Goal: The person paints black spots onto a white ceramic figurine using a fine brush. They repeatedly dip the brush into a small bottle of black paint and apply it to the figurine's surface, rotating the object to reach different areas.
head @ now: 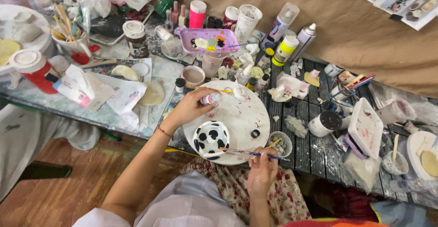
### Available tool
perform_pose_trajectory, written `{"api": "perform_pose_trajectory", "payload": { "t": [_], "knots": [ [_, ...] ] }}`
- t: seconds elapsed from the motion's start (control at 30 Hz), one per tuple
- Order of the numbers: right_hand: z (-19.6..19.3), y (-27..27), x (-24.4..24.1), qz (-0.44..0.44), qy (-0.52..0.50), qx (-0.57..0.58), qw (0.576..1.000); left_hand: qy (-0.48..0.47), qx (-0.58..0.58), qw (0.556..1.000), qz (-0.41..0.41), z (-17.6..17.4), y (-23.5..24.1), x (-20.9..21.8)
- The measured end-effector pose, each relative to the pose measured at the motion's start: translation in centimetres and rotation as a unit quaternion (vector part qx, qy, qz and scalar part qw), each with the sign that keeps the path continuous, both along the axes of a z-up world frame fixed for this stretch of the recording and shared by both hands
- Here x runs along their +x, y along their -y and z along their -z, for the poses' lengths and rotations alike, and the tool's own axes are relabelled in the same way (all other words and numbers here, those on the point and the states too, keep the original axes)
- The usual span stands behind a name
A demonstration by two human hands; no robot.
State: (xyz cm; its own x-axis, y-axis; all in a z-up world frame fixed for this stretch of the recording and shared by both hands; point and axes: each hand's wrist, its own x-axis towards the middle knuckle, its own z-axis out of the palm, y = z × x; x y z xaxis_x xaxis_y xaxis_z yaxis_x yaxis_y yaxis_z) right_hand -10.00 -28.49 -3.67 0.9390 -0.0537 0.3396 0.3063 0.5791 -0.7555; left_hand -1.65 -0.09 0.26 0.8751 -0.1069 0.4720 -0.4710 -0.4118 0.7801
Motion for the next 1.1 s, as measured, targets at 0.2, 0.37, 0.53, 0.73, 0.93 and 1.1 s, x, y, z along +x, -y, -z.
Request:
{"api": "perform_pose_trajectory", "payload": {
  "t": [0.2, 0.37, 0.53, 0.73, 0.93, 1.1],
  "knots": [
    [1.1, 0.2, -0.8, 0.033, 0.028, -0.033, 0.998, 0.074, 0.009, 0.997, 0.003, 1.2, -0.2, 0.4],
    [1.5, 0.5, -1.4, 0.036, 0.066, -0.041, 0.996, 0.043, -0.010, 0.999, -0.002, 1.3, -0.1, 0.5],
    [2.1, 0.9, -2.1, 0.089, 0.062, -0.054, 0.993, 0.043, -0.015, 0.999, 0.000, 1.2, -0.3, 0.2],
    [2.8, 0.5, -2.8, 0.140, 0.103, -0.094, 0.980, 0.040, -0.011, 0.999, 0.006, 0.9, -0.5, 0.2],
    [3.1, -0.5, -3.5, 0.143, 0.118, -0.142, 0.972, 0.048, -0.016, 0.999, 0.008, 1.0, -0.5, 0.2],
    [3.3, -0.4, -3.8, 0.142, 0.098, -0.182, 0.968, 0.028, -0.024, 0.999, 0.013, 1.1, -0.5, 0.3]
  ]
}}
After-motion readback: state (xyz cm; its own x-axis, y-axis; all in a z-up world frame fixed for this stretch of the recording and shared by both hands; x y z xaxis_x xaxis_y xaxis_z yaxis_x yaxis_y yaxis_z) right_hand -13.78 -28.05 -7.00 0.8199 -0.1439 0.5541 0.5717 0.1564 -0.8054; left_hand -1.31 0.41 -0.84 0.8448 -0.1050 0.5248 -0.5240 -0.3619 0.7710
